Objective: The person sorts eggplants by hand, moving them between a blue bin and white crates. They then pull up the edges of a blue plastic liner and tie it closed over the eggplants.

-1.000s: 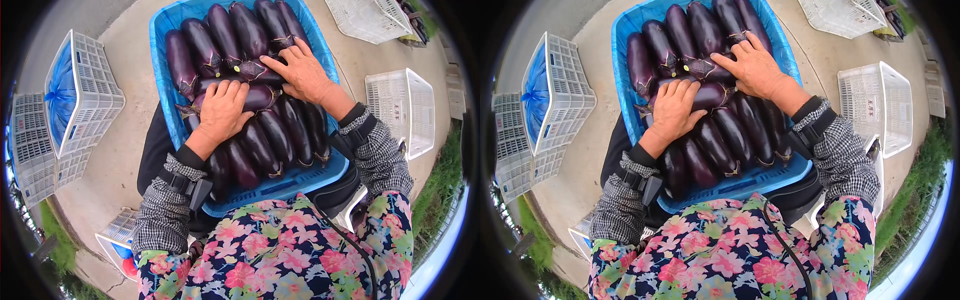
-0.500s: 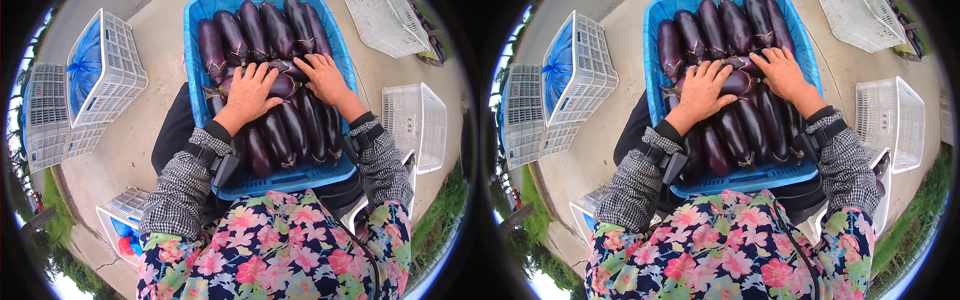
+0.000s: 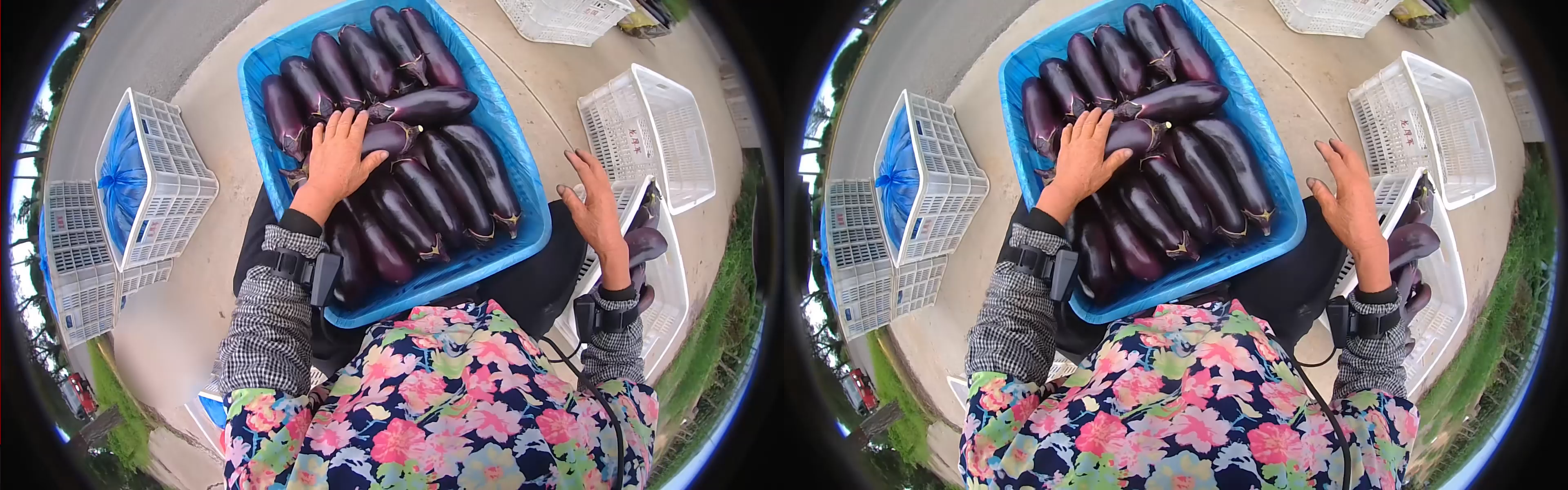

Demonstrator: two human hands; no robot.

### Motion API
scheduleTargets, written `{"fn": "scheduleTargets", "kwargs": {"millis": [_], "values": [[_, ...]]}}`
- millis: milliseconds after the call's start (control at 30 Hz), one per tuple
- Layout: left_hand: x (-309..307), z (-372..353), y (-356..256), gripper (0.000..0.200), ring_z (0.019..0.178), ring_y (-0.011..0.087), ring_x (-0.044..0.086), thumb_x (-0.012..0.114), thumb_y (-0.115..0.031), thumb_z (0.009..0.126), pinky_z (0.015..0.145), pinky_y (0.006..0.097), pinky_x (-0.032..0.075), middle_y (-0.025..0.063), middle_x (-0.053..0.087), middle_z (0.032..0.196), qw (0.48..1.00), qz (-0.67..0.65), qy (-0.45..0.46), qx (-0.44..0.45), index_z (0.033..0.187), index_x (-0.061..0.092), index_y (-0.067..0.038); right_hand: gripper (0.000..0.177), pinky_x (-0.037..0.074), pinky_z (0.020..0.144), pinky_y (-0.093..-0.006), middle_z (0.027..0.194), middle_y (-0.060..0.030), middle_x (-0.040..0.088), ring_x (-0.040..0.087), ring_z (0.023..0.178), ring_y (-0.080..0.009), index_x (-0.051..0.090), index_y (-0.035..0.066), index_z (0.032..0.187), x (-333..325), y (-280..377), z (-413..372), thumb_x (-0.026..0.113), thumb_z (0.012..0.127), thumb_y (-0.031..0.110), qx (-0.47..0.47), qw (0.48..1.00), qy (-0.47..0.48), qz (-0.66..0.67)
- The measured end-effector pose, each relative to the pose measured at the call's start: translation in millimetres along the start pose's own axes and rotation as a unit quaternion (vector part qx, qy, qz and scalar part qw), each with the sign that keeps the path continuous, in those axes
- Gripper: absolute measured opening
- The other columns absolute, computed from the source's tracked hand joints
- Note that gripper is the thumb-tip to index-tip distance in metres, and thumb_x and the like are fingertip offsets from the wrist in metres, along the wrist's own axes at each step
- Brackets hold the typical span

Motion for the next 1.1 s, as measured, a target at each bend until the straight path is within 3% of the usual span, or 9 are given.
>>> {"fn": "scheduleTargets", "kwargs": {"millis": [167,433,567,667,700,767,900,967,1100], "values": [[23.3,-7.5,-4.6,0.072,0.103,0.0289,0.055,0.069,-0.052,0.072,0.087,0.041,0.042,0.0104,0.059,0.113,0.996,0.086,-0.024,0.007,0.123,0.051,-0.004,0.049,0.04,0.099,-0.0427,0.129,-0.0223,0.05,0.048,0.118,-0.0392,0.054,0.005,0.124,-13.1,-42.3,-53.8,0.067,0.079,0.015,0.059,0.997,-0.042,-0.021],[28.8,5.7,6.9,0.074,0.109,0.0397,0.051,0.077,-0.04,0.07,0.089,0.0476,0.044,0.019,0.054,0.116,0.991,0.045,0.123,-0.005,0.126,0.045,-0.003,0.047,0.033,0.104,-0.0462,0.126,-0.0182,0.049,0.046,0.118,-0.0362,0.053,0.008,0.123,-1.4,-18.0,-88.8,0.067,0.08,0.02,-0.002,0.991,-0.096,0.09],[-20.8,28.8,4.4,0.072,0.106,0.0381,0.055,0.074,-0.044,0.073,0.089,0.0443,0.045,0.0221,0.054,0.118,0.996,0.076,0.024,-0.048,0.124,0.048,0.001,0.045,0.04,0.1,-0.045,0.124,-0.0173,0.051,0.051,0.113,-0.0355,0.053,0.006,0.123,-35.7,-69.0,-141.6,0.066,0.082,0.019,0.091,0.973,-0.155,0.145],[-39.5,60.0,-1.0,0.067,0.094,0.0289,0.06,0.064,-0.046,0.086,0.088,0.039,0.047,0.0185,0.057,0.118,0.968,-0.18,0.062,-0.163,0.124,0.048,0.007,0.045,0.045,0.096,-0.04,0.12,-0.0164,0.056,0.056,0.11,-0.0296,0.053,0.003,0.126,-60.3,-108.9,-165.3,0.064,0.087,0.021,0.182,0.908,-0.2,0.321],[-53.0,68.6,-33.7,0.067,0.094,0.0289,0.06,0.064,-0.046,0.086,0.088,0.039,0.047,0.0185,0.057,0.118,0.97,-0.174,0.066,-0.157,0.124,0.048,0.007,0.045,0.046,0.095,-0.0386,0.119,-0.0164,0.057,0.056,0.111,-0.0273,0.052,0.002,0.126,-58.1,-122.3,-173.4,0.064,0.088,0.022,0.231,0.844,-0.224,0.429],[-56.0,67.9,-143.9,0.061,0.102,0.0278,0.058,0.051,-0.046,0.094,0.091,0.0358,0.046,0.0157,0.056,0.12,0.778,-0.578,0.121,-0.213,0.127,0.047,0.005,0.065,0.044,0.097,-0.0392,0.123,-0.0193,0.056,0.055,0.115,-0.0268,0.041,0.002,0.137,-59.3,-105.9,-155.2,0.066,0.087,0.034,0.169,0.844,-0.216,0.461],[-73.4,43.0,-350.9,0.078,0.128,0.0275,0.042,0.039,-0.058,0.095,0.1,0.0389,0.04,0.0172,0.041,0.14,0.651,-0.679,0.336,0.045,0.142,0.03,0.004,0.093,0.037,0.104,-0.0386,0.134,-0.0247,0.045,0.044,0.127,-0.0308,0.028,-0.002,0.143,-47.1,-57.7,-126.4,0.068,0.08,0.055,0.026,0.723,-0.161,0.671],[-95.9,35.0,-400.0,0.085,0.129,0.03,0.041,0.043,-0.062,0.091,0.099,0.0401,0.042,0.0198,0.038,0.143,0.715,-0.582,0.353,0.159,0.142,0.03,0.005,0.093,0.037,0.102,-0.0363,0.13,-0.0202,0.047,0.046,0.122,-0.0274,0.03,-0.002,0.142,-78.6,-94.0,-163.6,0.071,0.077,0.05,0.078,0.668,-0.204,0.711],[-74.8,66.7,-371.5,0.068,0.117,0.026,0.053,0.053,-0.046,0.093,0.092,0.0356,0.046,0.0206,0.049,0.133,0.793,-0.512,0.298,0.147,0.137,0.041,0.004,0.076,0.042,0.093,-0.0303,0.117,-0.0146,0.054,0.053,0.106,-0.019,0.039,-0.004,0.135,-116.5,-193.6,-274.0,0.07,0.078,0.034,0.197,0.604,-0.364,0.681]]}}
Point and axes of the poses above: each hand's wrist, its own z-axis towards the middle knuckle, its own x-axis out of the palm, y = z × x, the point moved 9 cm from there along z, towards the middle knuckle
